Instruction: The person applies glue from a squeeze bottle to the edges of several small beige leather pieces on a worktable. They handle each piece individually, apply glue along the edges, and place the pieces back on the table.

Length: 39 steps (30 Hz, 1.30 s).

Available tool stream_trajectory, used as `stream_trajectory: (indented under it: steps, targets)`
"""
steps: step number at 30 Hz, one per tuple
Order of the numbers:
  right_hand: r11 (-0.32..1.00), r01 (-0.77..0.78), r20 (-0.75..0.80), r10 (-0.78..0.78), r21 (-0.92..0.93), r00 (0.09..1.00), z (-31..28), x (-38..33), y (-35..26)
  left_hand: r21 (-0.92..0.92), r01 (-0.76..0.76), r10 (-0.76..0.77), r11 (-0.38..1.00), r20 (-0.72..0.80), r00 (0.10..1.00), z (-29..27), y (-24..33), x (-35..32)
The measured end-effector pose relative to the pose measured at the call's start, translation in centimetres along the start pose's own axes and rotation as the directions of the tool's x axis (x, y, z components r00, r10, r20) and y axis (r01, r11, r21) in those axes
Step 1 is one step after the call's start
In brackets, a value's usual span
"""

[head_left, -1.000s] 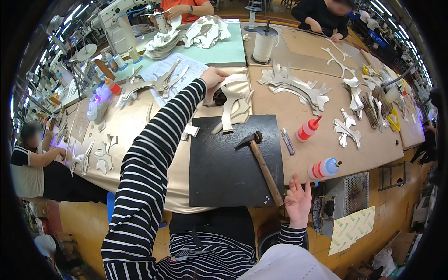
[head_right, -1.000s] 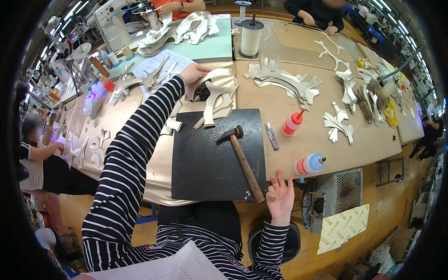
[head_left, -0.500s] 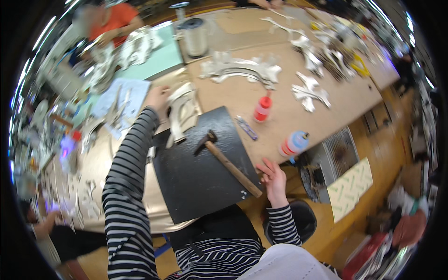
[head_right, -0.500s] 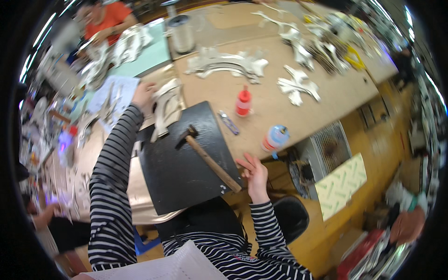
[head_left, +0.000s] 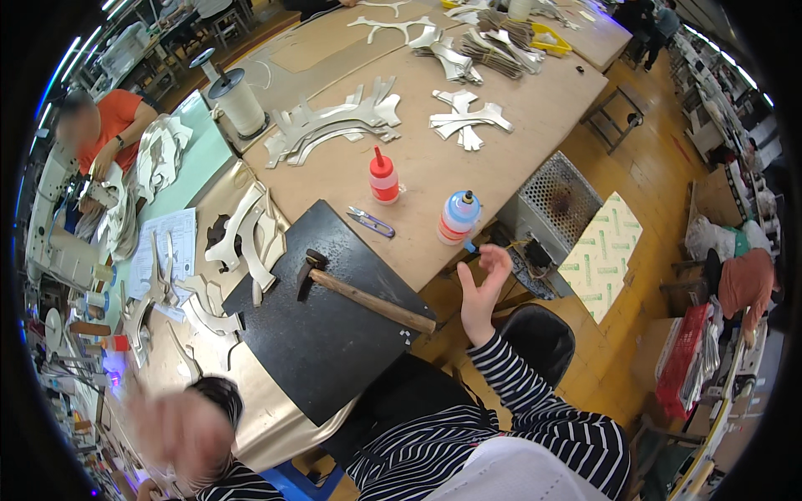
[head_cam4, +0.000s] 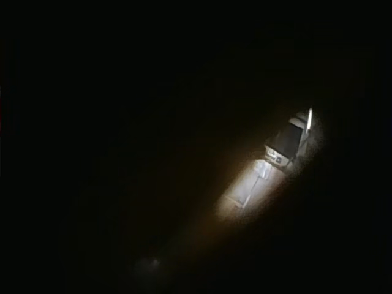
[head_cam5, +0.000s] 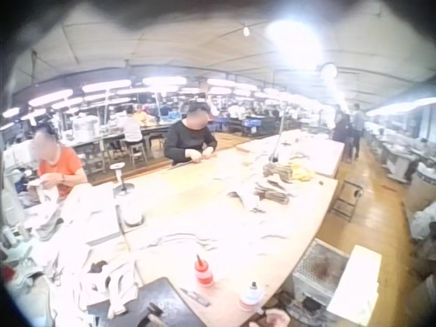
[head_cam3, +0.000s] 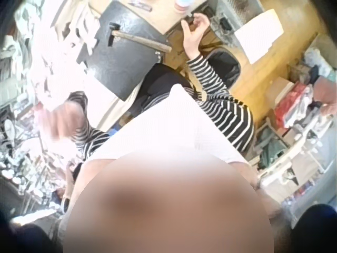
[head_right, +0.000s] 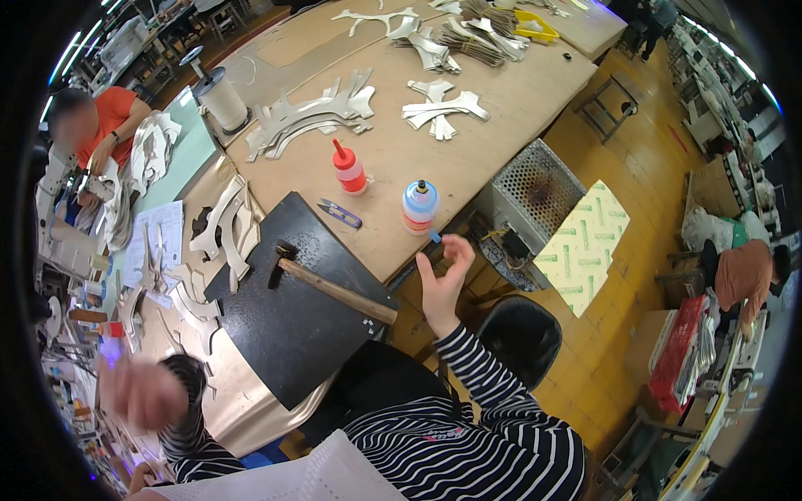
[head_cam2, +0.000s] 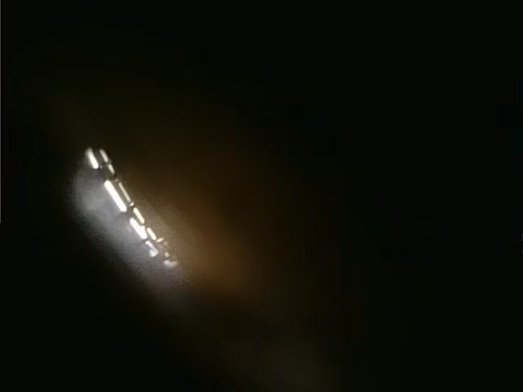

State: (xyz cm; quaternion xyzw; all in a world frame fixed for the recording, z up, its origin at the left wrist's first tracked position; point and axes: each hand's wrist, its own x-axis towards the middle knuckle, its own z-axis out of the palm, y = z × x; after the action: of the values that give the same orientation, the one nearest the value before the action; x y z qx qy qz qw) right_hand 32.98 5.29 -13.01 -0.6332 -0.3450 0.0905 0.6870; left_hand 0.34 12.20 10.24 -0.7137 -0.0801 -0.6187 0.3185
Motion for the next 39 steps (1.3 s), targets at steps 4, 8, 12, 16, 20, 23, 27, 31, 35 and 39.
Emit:
stream_trajectory:
  steps: [4,8,12,16,20,23,27,31,35,39]
  targets:
    - [0.997,0.071,-0.020,-0.071,-0.013,0.997,0.0,2.9,-0.4,-0.311,-0.359,0.187,0.880,-0.468,0.864,-2.9,0.2,4.4]
    - [0.997,0.078,-0.045,-0.077,0.026,0.996,-0.4,3.5,-1.3,-0.442,-0.115,0.096,0.890,-0.064,0.993,-3.7,0.0,5.0]
    - [0.997,0.067,-0.060,-0.066,0.028,0.996,-1.1,2.3,-1.7,-0.461,-0.033,0.053,0.887,0.030,0.998,-4.7,-0.2,4.9]
    - [0.997,0.018,-0.074,-0.013,0.069,0.997,-1.9,1.1,-1.9,-0.480,0.018,0.027,0.877,0.085,0.996,-6.0,-0.3,5.4]
    - [0.997,-0.009,-0.066,0.014,0.082,0.998,-2.1,1.9,-2.6,-0.502,0.056,-0.002,0.863,0.107,0.994,-7.6,-0.2,6.3]
    - [0.995,-0.063,-0.041,0.066,0.081,0.997,-1.8,2.9,-3.4,-0.523,0.076,-0.012,0.849,0.125,0.992,-9.1,-0.1,7.3]
    - [0.981,-0.075,-0.020,0.080,0.176,0.997,-1.5,3.5,-4.1,-0.547,0.118,-0.031,0.829,0.164,0.986,-11.8,0.1,8.8]
    - [0.993,-0.010,0.042,0.005,0.116,0.999,-1.1,4.1,-3.4,-0.547,0.195,-0.084,0.814,0.221,0.972,-15.8,0.8,10.7]
    - [0.999,0.034,0.213,-0.031,-0.011,0.977,0.2,5.4,-1.4,-0.600,0.294,-0.152,0.744,0.278,0.949,-19.7,1.6,12.6]
    - [0.999,-0.045,0.355,0.049,-0.018,0.933,2.0,6.3,0.0,-0.685,0.403,-0.240,0.607,0.326,0.914,-22.7,2.8,12.9]
